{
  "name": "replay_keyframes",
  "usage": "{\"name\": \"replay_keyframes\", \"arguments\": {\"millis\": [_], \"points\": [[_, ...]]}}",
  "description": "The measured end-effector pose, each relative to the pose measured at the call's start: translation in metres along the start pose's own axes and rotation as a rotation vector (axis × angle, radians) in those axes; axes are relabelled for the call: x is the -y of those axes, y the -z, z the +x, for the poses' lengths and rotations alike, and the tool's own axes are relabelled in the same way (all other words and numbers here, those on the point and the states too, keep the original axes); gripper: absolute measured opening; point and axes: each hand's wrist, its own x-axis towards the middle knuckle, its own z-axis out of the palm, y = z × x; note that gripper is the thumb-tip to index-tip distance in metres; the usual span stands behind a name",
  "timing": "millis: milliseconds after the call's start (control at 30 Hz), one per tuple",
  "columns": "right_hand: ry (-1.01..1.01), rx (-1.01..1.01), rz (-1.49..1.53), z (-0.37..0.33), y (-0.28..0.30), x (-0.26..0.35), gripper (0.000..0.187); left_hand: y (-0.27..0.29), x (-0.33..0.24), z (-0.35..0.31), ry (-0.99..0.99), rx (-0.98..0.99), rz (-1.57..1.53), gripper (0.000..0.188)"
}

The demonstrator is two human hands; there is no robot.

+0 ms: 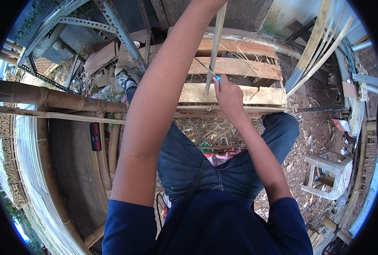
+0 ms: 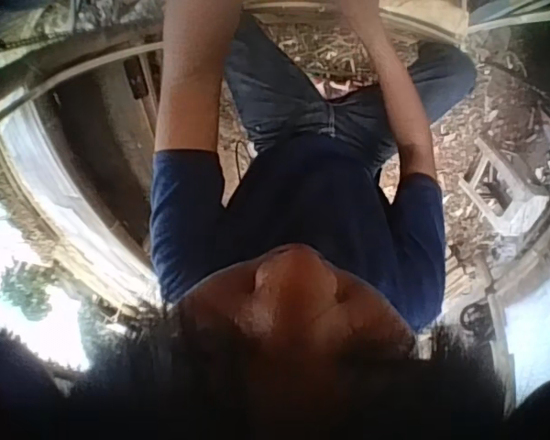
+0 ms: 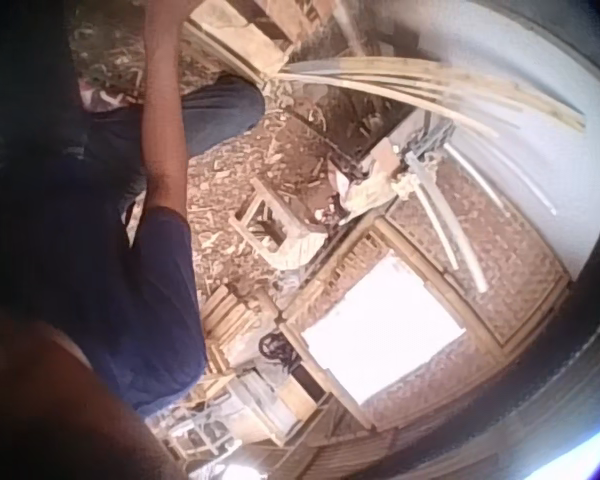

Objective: The person scrapes and shaves strips of bamboo using a knife.

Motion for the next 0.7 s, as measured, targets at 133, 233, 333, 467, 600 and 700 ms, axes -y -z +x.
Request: {"name": "replay_keyframes", "arguments": {"millis": [133, 233, 333, 467, 600, 700], "points": [[-0.070, 0.203, -0.142, -0.031, -0.070, -0.050, 0.028, -0.025, 0.017, -0.002, -0.057, -0.071, 0.124, 0.061], [-0.006, 0.195, -0.105, -0.013, -0.047, -0.022, 0.028, -0.017, 0.001, -0.004, -0.037, -0.087, 0.201, 0.062], [-0.015, 0.146, -0.051, -0.010, -0.027, -0.014, 0.028, -0.009, 0.001, -0.005, -0.067, -0.058, 0.221, 0.062], [-0.086, 0.270, -0.073, -0.061, -0.087, -0.057, 0.029, -0.026, 0.005, 0.000, -0.071, -0.054, 0.185, 0.060], [-0.067, 0.231, -0.046, -0.054, -0.064, -0.050, 0.028, -0.015, -0.003, -0.007, 0.079, 0.007, 0.028, 0.057], [-0.012, 0.086, -0.017, -0.036, -0.019, -0.025, 0.027, 0.005, -0.006, 0.002, 0.165, 0.037, -0.062, 0.055]]}}
